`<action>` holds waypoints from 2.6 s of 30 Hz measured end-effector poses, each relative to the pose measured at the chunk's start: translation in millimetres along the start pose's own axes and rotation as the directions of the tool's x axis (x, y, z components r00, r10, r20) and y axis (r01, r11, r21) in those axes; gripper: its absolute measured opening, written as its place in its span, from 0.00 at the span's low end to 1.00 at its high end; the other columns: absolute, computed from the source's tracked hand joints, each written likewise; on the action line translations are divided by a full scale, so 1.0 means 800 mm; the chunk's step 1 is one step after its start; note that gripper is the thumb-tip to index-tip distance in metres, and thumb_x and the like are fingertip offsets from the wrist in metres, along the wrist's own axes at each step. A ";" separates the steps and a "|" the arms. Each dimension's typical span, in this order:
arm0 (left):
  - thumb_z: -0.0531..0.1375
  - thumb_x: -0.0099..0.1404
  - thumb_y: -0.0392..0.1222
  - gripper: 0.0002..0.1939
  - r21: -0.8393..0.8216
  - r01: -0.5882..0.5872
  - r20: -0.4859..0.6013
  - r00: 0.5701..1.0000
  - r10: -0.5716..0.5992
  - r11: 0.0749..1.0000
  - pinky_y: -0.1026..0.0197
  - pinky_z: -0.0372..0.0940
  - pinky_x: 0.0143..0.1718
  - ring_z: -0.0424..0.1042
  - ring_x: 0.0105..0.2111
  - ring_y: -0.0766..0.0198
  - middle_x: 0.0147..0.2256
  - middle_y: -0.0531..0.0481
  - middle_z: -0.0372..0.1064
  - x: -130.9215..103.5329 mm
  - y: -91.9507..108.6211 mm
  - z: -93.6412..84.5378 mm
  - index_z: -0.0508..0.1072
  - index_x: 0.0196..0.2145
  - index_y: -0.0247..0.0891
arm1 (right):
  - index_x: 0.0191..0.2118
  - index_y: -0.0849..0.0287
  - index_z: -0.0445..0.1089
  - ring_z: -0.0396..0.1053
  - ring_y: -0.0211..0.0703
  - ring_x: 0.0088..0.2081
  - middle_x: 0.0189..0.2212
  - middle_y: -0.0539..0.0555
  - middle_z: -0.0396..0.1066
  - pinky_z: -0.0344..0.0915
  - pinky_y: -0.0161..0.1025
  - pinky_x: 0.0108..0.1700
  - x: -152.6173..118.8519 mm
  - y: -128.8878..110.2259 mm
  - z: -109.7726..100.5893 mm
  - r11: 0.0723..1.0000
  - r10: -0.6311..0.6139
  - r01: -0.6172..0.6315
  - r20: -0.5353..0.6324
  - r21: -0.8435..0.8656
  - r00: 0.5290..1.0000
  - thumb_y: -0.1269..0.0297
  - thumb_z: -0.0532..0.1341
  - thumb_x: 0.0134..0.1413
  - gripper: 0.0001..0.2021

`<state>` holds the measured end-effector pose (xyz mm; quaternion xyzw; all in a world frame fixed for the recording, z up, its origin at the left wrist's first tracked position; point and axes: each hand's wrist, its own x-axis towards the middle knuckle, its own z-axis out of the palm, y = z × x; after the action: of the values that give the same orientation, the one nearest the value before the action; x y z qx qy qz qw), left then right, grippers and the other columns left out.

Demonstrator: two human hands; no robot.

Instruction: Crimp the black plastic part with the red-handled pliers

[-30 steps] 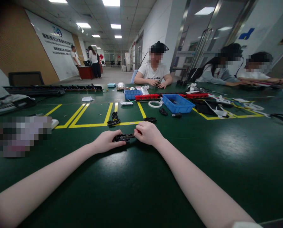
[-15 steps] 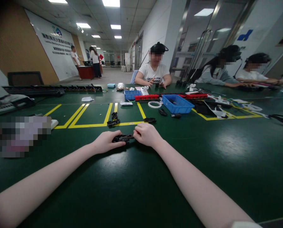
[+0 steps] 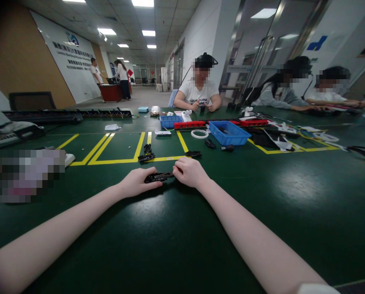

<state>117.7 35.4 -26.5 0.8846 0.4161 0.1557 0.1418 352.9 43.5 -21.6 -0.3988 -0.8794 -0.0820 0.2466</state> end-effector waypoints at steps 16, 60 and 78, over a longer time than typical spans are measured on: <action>0.52 0.65 0.63 0.22 0.002 0.001 0.007 1.000 -0.001 1.000 0.64 0.50 0.25 0.67 0.27 0.62 0.27 0.53 0.67 0.000 0.000 0.000 0.65 0.33 0.40 | 0.26 0.59 0.65 0.63 0.41 0.31 0.25 0.54 0.67 0.57 0.38 0.34 0.002 0.003 -0.004 0.999 -0.035 0.035 0.015 -0.005 0.999 0.64 0.48 0.63 0.16; 0.53 0.64 0.64 0.22 -0.008 -0.012 0.010 1.000 0.012 1.000 0.64 0.51 0.26 0.67 0.27 0.61 0.28 0.52 0.68 0.000 0.000 0.000 0.66 0.33 0.40 | 0.25 0.58 0.64 0.62 0.40 0.30 0.25 0.53 0.66 0.57 0.38 0.34 0.000 0.007 -0.002 1.000 -0.030 0.029 -0.022 -0.009 0.999 0.65 0.50 0.62 0.14; 0.53 0.63 0.63 0.21 0.010 -0.020 -0.004 1.000 0.020 1.000 0.64 0.49 0.25 0.66 0.26 0.62 0.26 0.54 0.66 0.000 -0.001 0.002 0.65 0.33 0.40 | 0.26 0.59 0.65 0.63 0.41 0.30 0.25 0.54 0.66 0.58 0.38 0.35 0.000 0.006 0.001 0.999 -0.046 0.046 -0.035 -0.002 0.998 0.65 0.50 0.61 0.14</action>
<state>117.6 35.6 -28.6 0.8891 0.4082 0.1568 0.1350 356.3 46.7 -22.4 -0.3771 -0.8839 -0.0951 0.2599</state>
